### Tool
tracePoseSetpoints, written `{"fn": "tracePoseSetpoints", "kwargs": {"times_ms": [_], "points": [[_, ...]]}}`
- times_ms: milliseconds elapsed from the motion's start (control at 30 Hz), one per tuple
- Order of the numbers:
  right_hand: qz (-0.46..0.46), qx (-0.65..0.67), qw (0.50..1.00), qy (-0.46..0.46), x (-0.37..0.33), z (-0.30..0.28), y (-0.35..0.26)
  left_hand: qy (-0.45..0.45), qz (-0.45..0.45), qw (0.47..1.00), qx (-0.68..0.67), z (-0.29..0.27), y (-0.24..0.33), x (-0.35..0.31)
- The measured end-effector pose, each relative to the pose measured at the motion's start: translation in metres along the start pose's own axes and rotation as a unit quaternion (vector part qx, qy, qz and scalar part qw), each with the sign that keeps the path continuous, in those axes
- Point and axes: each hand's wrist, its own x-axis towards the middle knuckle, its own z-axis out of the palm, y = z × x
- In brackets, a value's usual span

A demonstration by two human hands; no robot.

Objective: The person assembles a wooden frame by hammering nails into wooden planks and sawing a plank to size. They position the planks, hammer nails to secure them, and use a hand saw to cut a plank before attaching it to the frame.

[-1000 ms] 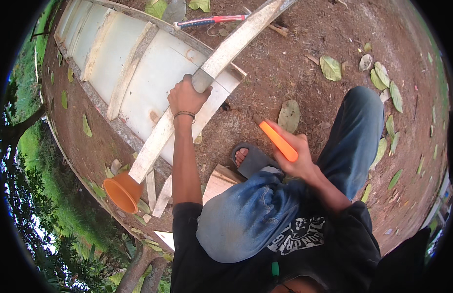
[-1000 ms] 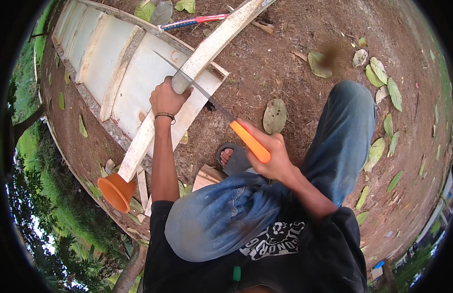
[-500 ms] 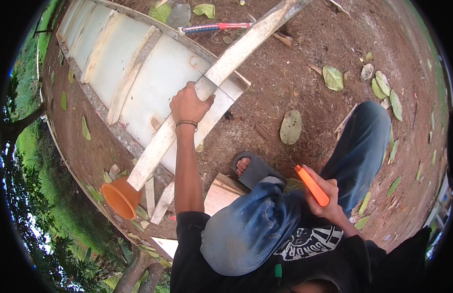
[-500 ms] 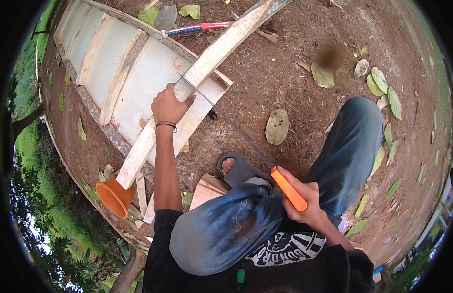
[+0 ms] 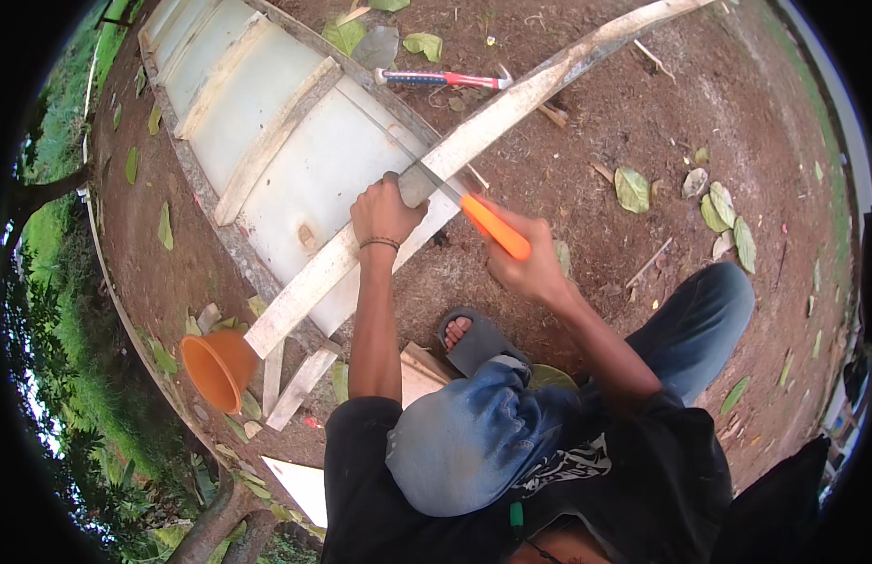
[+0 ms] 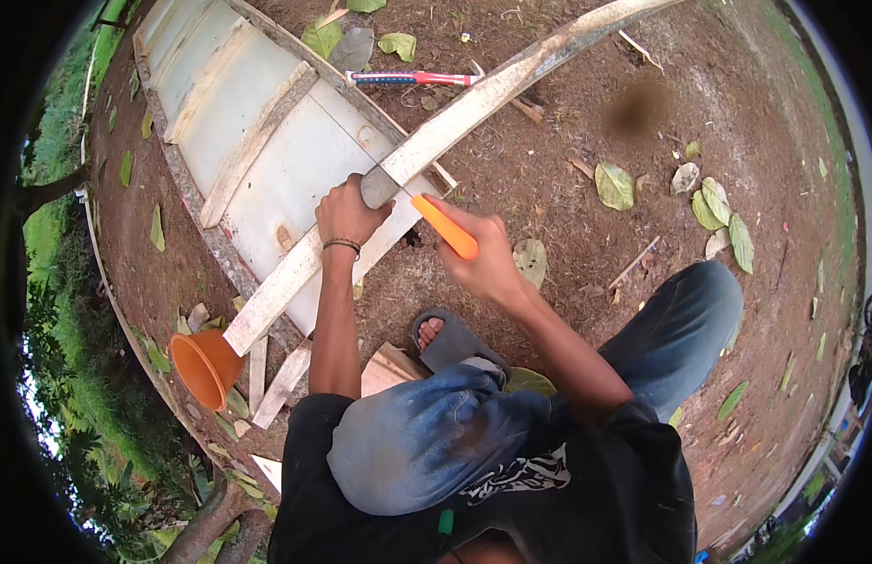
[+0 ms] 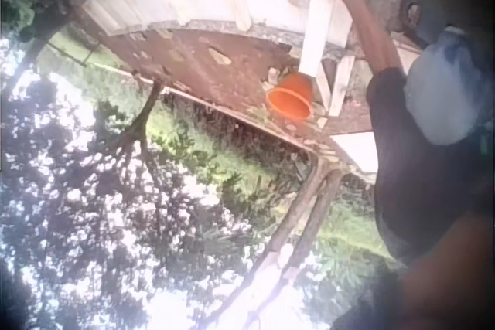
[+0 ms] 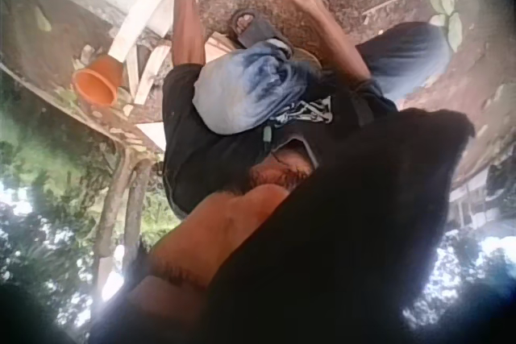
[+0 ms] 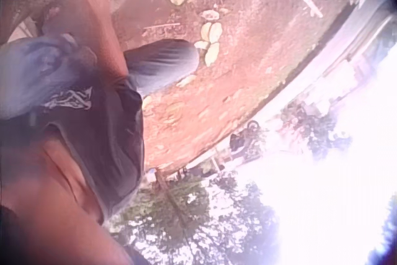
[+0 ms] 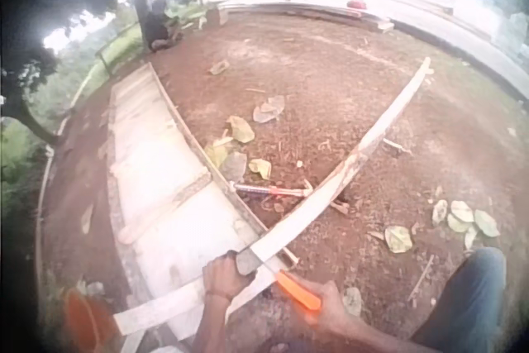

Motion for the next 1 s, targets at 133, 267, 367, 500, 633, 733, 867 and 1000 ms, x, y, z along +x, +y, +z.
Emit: {"fn": "tracePoseSetpoints", "kwargs": {"times_ms": [133, 267, 367, 500, 633, 733, 867, 1000], "points": [[-0.025, -0.024, 0.999, -0.037, -0.024, 0.013, 0.006, 0.03, 0.0, 0.999, -0.013, 0.0, -0.02, -0.002], [-0.017, -0.018, 0.999, -0.022, -0.106, -0.037, 0.003, 0.079, -0.001, 0.997, 0.018, -0.011, -0.028, -0.018], [0.031, -0.012, 0.999, -0.012, -0.06, -0.011, -0.005, 0.079, -0.004, 0.997, -0.009, -0.005, -0.02, -0.013], [-0.011, 0.003, 1.0, 0.013, -0.022, 0.008, 0.013, 0.06, 0.006, 0.998, -0.033, 0.008, -0.015, 0.0], [0.025, 0.008, 1.0, -0.014, -0.116, -0.026, 0.003, 0.057, -0.009, 0.998, -0.003, 0.002, -0.032, -0.015], [0.009, -0.015, 0.999, -0.029, -0.122, -0.026, -0.014, 0.123, -0.022, 0.992, -0.009, 0.009, -0.045, -0.03], [0.042, 0.005, 0.999, -0.023, 0.01, 0.004, -0.012, 0.123, 0.036, 0.992, -0.013, 0.025, -0.009, 0.002], [0.004, -0.033, 0.998, -0.046, -0.11, -0.029, -0.006, 0.155, 0.024, 0.988, -0.002, 0.029, -0.03, -0.02]]}}
